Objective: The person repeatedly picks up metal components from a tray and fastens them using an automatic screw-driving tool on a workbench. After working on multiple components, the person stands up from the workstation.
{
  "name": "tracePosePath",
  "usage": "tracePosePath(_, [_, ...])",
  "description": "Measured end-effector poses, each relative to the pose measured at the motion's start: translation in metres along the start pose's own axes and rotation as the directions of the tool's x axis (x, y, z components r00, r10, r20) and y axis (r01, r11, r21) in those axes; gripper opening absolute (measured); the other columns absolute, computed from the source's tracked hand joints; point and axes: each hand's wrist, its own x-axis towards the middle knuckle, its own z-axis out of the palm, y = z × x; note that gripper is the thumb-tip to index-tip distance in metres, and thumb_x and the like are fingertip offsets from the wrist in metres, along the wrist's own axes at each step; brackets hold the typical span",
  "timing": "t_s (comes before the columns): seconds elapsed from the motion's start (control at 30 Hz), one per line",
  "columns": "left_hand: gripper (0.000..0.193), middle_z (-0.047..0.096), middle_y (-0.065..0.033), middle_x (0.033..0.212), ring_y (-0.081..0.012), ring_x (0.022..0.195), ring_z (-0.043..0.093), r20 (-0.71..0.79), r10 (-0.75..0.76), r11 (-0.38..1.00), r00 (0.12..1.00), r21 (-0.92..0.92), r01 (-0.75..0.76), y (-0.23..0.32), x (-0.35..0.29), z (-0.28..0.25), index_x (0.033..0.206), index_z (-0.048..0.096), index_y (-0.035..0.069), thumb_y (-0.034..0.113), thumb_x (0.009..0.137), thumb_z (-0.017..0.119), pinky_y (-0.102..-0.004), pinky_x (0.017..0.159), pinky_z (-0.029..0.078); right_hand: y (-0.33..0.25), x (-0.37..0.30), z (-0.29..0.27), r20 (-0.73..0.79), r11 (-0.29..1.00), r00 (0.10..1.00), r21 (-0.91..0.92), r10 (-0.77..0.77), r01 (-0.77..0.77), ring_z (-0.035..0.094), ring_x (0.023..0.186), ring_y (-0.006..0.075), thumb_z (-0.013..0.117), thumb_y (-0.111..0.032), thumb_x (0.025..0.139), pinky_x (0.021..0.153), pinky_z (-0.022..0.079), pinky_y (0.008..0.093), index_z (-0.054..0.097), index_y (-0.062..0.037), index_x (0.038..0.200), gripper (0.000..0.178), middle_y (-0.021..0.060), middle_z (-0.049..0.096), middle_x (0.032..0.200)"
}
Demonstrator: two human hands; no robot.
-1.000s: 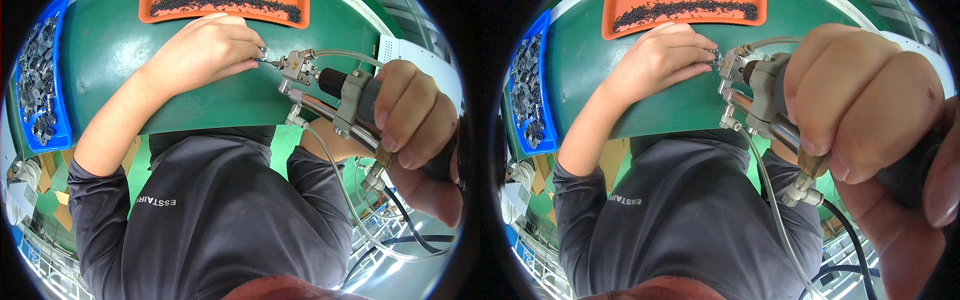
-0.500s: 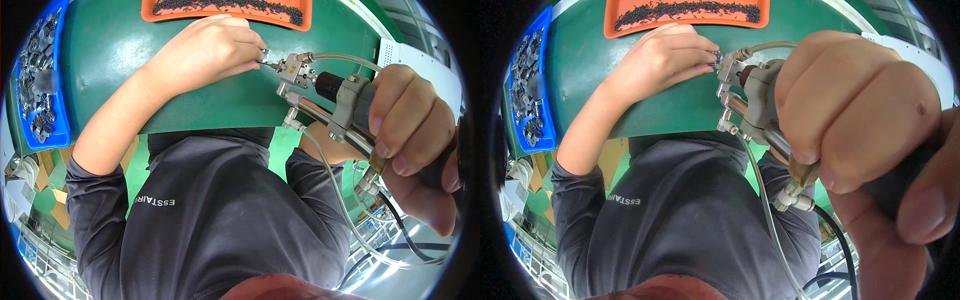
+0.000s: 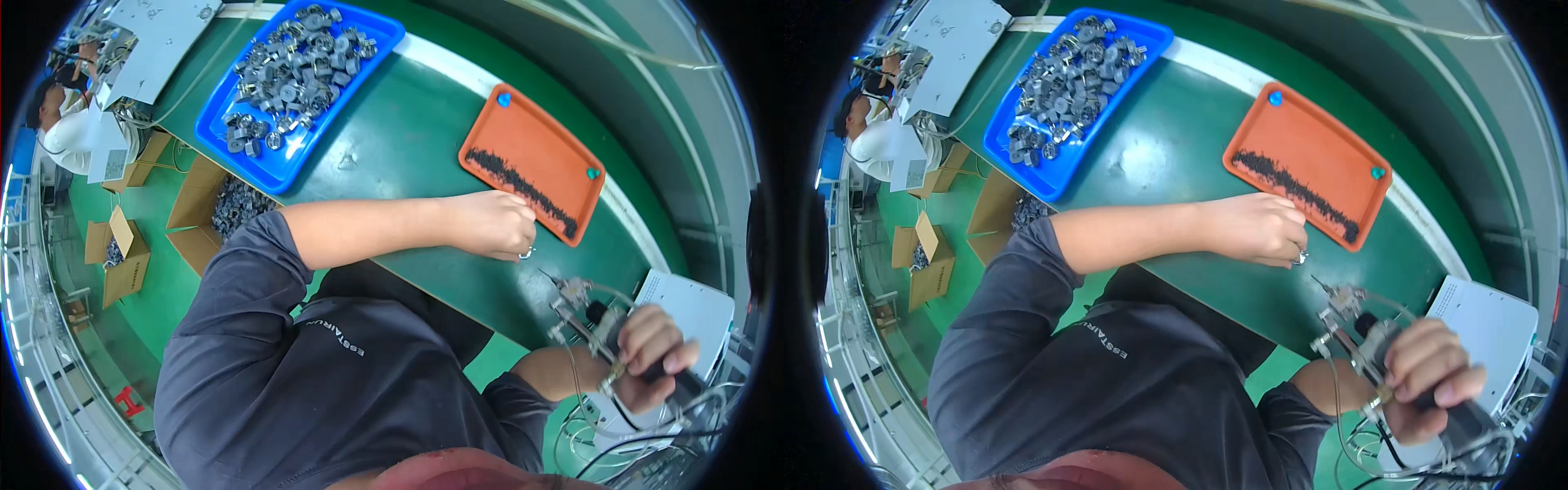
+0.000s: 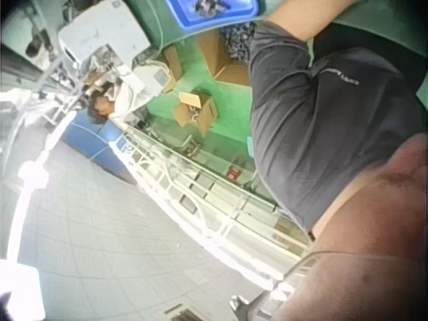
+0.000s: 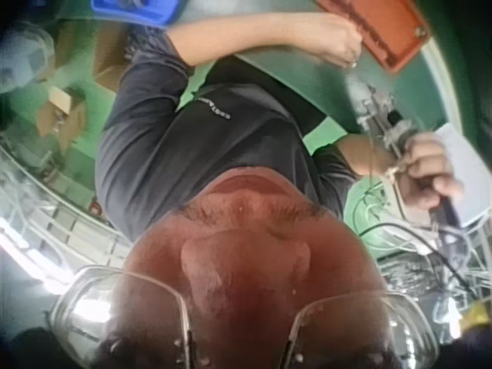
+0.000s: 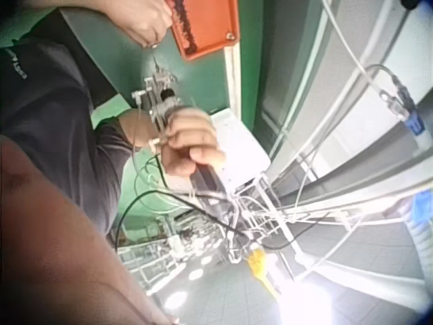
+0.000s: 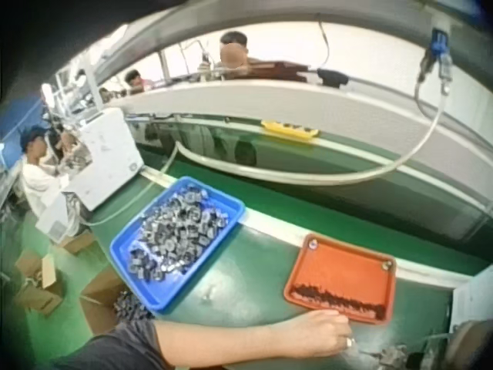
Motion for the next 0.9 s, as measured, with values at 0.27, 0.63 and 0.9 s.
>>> tracePosePath(0.27, [0.007,0.076,-0.0034,0.090,-0.0251,0.083,0.070,-0.347,-0.231,0.736,0.909,0.548,0.397,-0.004,-0.053,-0.155,0.081,0.075,0.012,0.017,0.077,0.079,-0.0398,0.076,0.055,-0.003,-0.003,-0.017,0.013,0.997,0.998,-0.038,-0.061,0.061,0.056,0.047,0.0101,0.069,-0.030,0.095,0.046,0.045,0.0237,0.052,-0.0107,0.104,0.027,-0.0034,0.057,0.061])
tracePosePath(0.63, [0.018,0.075,-0.0148,0.112,-0.0311,0.107,0.071,-0.530,-0.608,0.483,0.590,0.343,0.806,-0.052,-0.169,-0.252,0.094,0.076,0.001,0.019,0.090,0.074,-0.0393,0.097,0.053,0.009,-0.004,-0.015,-0.019,0.996,1.000,-0.089,-0.014,0.013,0.053,0.047,0.0097,0.071,-0.034,0.094,0.048,0.042,0.0234,0.051,-0.0127,0.101,0.030,-0.0054,0.055,0.060])
tracePosePath(0.9, [0.039,0.074,-0.0204,0.115,-0.0291,0.110,0.070,-0.592,-0.742,0.223,0.316,0.226,0.948,-0.265,-0.235,-0.361,0.128,0.070,0.007,0.028,0.097,0.063,-0.0380,0.099,0.052,0.017,0.000,-0.006,-0.073,0.994,0.997,-0.112,-0.002,-0.007,0.053,0.047,0.0096,0.072,-0.033,0.092,0.050,0.043,0.0239,0.051,-0.0136,0.098,0.029,-0.0057,0.056,0.059])
